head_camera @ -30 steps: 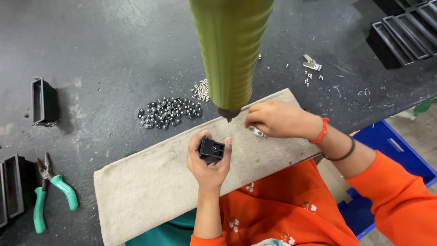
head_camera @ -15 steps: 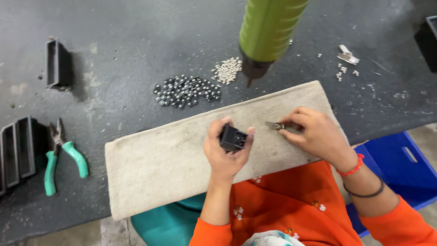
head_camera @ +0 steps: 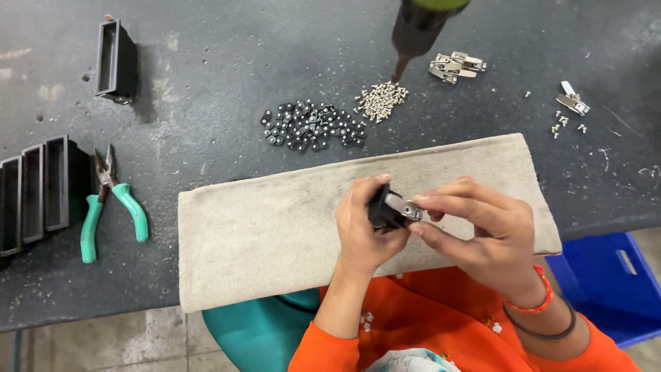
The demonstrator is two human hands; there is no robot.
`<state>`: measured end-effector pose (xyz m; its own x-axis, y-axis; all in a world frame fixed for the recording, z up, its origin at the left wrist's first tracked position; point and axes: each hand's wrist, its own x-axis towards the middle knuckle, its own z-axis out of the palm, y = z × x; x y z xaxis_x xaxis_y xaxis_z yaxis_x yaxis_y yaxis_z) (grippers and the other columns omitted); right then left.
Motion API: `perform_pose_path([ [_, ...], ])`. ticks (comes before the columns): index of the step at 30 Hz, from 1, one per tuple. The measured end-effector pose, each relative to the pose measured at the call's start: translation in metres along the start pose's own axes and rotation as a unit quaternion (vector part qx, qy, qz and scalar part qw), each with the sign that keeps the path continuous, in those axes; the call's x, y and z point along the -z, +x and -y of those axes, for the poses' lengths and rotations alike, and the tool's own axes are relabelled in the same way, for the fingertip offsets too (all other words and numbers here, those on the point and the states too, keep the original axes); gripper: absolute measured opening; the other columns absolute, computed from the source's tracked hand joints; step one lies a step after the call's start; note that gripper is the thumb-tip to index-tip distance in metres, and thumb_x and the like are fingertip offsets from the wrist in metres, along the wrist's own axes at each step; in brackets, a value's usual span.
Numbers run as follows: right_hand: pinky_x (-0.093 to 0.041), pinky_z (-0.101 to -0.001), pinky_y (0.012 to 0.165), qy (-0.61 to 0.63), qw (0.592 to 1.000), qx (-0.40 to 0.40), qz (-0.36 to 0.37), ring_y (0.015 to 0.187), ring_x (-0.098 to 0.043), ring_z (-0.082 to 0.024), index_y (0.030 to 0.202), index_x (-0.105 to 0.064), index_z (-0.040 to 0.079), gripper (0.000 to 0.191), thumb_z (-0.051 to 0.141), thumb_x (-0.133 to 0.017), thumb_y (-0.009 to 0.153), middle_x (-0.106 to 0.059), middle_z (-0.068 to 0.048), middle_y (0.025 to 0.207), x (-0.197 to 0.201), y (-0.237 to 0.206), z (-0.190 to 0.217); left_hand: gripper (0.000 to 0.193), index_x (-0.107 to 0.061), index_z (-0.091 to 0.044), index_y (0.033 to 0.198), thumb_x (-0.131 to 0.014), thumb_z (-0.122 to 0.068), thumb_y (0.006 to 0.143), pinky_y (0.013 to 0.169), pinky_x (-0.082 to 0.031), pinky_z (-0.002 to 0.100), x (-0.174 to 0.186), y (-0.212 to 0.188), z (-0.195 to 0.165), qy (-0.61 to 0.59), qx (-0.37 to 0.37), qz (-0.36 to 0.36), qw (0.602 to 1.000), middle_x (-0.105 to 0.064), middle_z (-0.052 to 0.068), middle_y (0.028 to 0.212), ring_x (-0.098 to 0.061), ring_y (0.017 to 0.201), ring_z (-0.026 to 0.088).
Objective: The person sits at a workbench and uses a green electric screwdriver to drive screws into black plastic housings, attaching small metal fittings. They pick screws from piles on the table, hold each housing steady with one hand while driving screws, and set finished housings aside with other completed units.
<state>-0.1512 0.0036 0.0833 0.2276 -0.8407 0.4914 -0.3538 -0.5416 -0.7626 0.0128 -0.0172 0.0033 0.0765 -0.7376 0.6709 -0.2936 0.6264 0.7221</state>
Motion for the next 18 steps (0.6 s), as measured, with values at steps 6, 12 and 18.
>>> perform_pose_path([
  [6,-0.055,-0.0255,0.066,-0.098,0.995,0.024,-0.010,0.077,-0.069,-0.015,0.107,-0.074,0.003,0.040,0.005,-0.090,0.071,-0.071,-0.009,0.094,-0.007,0.009,0.012,0.074,-0.050,-0.008,0.134,-0.088,-0.009,0.071,0.075,-0.054,0.038,0.002,-0.001,0.002,-0.024,0.004,0.005,1.000,-0.064,0.011,0.100,-0.066,0.087,0.029],
  [12,-0.056,-0.0274,0.072,-0.123,0.991,0.051,-0.018,0.086,-0.072,-0.018,0.105,-0.073,0.003,0.035,0.002,-0.088,0.074,-0.072,-0.009,0.098,-0.009,0.009,0.018,0.072,-0.050,-0.010,0.134,-0.085,-0.006,0.072,0.072,-0.054,0.035,0.002,0.001,0.002,-0.037,0.001,0.014,0.999,-0.064,0.003,0.092,-0.067,0.084,0.025],
  [18,-0.055,-0.0284,0.070,-0.149,0.988,0.044,-0.018,0.080,-0.069,-0.017,0.106,-0.073,0.001,0.038,0.003,-0.089,0.071,-0.070,-0.008,0.092,-0.009,0.013,0.025,0.070,-0.050,-0.010,0.134,-0.084,-0.006,0.072,0.072,-0.054,0.034,0.002,0.004,0.001,-0.048,0.003,0.014,0.999,-0.065,0.003,0.093,-0.067,0.086,0.025],
])
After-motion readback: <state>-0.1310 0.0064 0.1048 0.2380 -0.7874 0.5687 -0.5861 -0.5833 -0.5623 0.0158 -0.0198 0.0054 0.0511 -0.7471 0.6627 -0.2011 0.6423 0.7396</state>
